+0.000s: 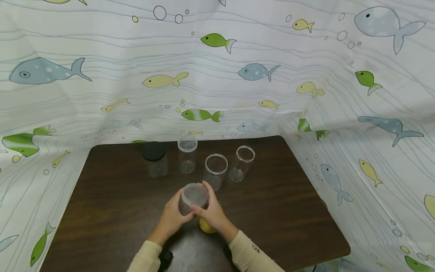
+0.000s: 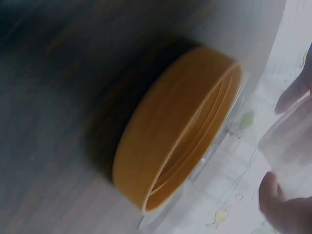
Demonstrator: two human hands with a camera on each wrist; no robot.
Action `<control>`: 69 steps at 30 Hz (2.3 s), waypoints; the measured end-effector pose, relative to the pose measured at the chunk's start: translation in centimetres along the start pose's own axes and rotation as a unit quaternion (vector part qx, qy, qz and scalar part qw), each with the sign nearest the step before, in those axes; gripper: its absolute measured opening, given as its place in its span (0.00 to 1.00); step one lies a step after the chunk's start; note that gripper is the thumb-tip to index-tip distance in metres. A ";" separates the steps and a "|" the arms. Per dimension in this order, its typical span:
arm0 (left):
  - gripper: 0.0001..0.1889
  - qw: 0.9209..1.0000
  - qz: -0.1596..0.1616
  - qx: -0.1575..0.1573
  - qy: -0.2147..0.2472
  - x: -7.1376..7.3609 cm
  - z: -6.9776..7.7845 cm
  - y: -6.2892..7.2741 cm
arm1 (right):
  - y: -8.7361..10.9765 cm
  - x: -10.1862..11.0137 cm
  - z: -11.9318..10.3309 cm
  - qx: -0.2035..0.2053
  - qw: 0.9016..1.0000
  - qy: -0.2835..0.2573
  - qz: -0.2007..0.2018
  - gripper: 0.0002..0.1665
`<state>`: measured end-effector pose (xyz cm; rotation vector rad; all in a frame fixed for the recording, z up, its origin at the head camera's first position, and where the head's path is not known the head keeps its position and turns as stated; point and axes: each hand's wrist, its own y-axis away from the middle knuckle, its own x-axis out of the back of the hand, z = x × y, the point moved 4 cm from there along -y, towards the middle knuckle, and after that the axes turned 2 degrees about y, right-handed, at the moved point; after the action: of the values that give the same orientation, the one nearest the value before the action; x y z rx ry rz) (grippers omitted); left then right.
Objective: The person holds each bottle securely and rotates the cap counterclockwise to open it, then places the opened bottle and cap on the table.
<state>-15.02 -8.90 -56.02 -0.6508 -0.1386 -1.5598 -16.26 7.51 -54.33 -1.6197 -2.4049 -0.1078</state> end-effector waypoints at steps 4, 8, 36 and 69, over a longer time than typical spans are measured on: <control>0.46 0.999 0.007 -0.026 -0.034 -0.3 0.2 0.1 | 0.1 -0.4 -0.1 -0.014 0.998 0.015 0.060 0.57; 0.46 0.999 0.009 -0.036 -0.030 -0.4 0.2 0.2 | 0.1 -0.5 -0.3 -0.021 0.996 0.020 0.086 0.53; 0.58 0.995 -0.068 -0.057 0.044 0.5 0.3 0.0 | -0.6 0.9 -0.5 0.077 0.997 0.019 -0.007 0.49; 0.54 0.998 -0.008 -0.060 -0.036 1.9 0.1 -0.3 | -0.6 -0.3 -0.9 0.119 0.991 0.067 -0.008 0.57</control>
<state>-15.17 -10.46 -54.95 -0.8018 -0.1057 -1.5700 -16.57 6.80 -53.52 -1.4388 -2.2340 0.0651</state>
